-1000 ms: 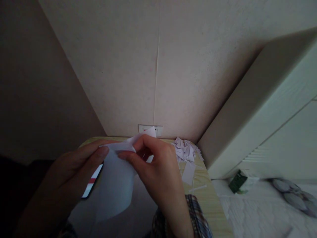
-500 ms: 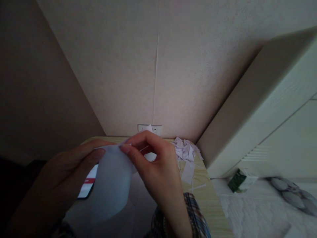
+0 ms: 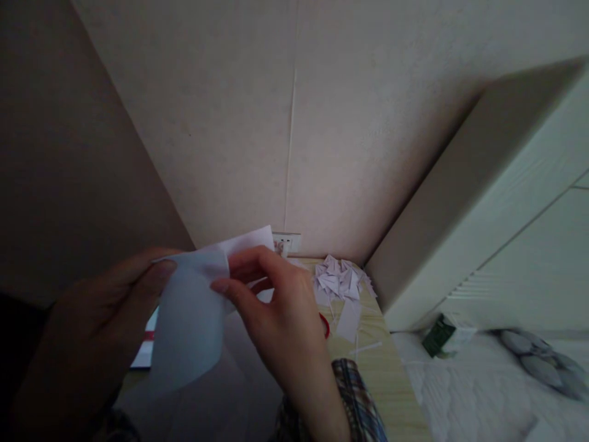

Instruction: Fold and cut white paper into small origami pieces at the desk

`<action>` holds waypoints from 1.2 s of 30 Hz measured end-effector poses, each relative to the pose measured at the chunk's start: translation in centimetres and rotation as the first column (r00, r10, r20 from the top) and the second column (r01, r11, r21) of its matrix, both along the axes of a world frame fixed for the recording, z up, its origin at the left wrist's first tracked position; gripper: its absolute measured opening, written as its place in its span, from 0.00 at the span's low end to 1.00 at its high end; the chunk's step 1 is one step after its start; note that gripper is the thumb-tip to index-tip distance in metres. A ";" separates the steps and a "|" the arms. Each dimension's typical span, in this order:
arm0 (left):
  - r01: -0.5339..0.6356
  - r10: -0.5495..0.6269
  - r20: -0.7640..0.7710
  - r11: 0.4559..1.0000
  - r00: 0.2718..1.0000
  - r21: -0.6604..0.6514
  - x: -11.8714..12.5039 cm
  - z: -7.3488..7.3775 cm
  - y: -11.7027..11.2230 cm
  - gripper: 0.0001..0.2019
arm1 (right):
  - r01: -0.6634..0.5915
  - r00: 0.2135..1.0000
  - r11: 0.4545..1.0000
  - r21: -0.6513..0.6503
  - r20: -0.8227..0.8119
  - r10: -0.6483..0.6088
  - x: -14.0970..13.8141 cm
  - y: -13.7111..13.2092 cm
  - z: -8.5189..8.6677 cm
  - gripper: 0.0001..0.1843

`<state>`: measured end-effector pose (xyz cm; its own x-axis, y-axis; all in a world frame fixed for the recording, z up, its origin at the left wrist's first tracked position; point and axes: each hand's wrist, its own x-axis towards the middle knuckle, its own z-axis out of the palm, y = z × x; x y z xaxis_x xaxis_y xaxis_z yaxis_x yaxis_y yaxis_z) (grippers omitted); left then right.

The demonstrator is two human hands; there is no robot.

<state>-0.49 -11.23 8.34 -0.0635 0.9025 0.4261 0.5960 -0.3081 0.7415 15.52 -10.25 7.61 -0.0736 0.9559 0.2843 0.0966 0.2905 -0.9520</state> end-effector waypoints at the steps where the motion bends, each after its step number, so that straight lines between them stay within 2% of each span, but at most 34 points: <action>1: -0.002 0.002 0.001 1.000 1.000 0.010 0.0 0.0 0.1 0.14 | -0.006 1.000 1.000 0.003 0.011 0.006 0.0 0.0 -0.1 0.03; 6: 0.056 -0.056 0.015 0.998 0.998 -0.014 0.1 0.1 0.1 0.14 | 0.050 0.997 0.998 0.039 0.055 -0.052 0.0 0.0 -0.3 0.11; 10: 0.022 -0.022 0.014 1.000 1.000 0.006 0.4 -0.1 0.0 0.13 | 0.093 0.993 0.994 0.059 0.067 -0.097 -0.2 0.1 -0.2 0.11; 16: -0.094 0.095 -0.016 0.994 0.995 0.060 0.5 -0.5 0.1 0.13 | -0.099 0.992 0.994 -0.040 0.071 0.102 -0.1 0.5 -0.6 0.07; 24: -0.091 0.090 0.033 0.996 0.995 0.015 0.4 -0.5 0.1 0.13 | -0.006 0.983 1.000 -0.014 0.181 0.009 -0.2 0.5 -0.8 0.14; 26: -0.091 0.091 0.025 0.995 0.996 0.028 0.3 -0.6 0.1 0.13 | -0.039 0.984 0.999 -0.026 0.176 0.043 -0.2 0.6 -0.9 0.14; 31: -0.161 0.159 0.076 0.987 0.984 0.028 0.0 -0.6 0.3 0.12 | -0.228 0.968 0.972 -0.062 0.091 0.233 0.0 0.7 -1.2 0.07; 33: -0.168 0.164 0.108 0.986 0.981 0.025 -0.1 -0.5 0.3 0.11 | -0.237 0.964 0.969 -0.074 0.110 0.244 -0.1 0.7 -1.2 0.08; 36: -0.156 0.156 0.144 0.988 0.977 -0.009 -0.3 -0.5 0.3 0.11 | -0.183 0.972 0.980 -0.078 0.136 0.193 -0.2 0.6 -1.1 0.11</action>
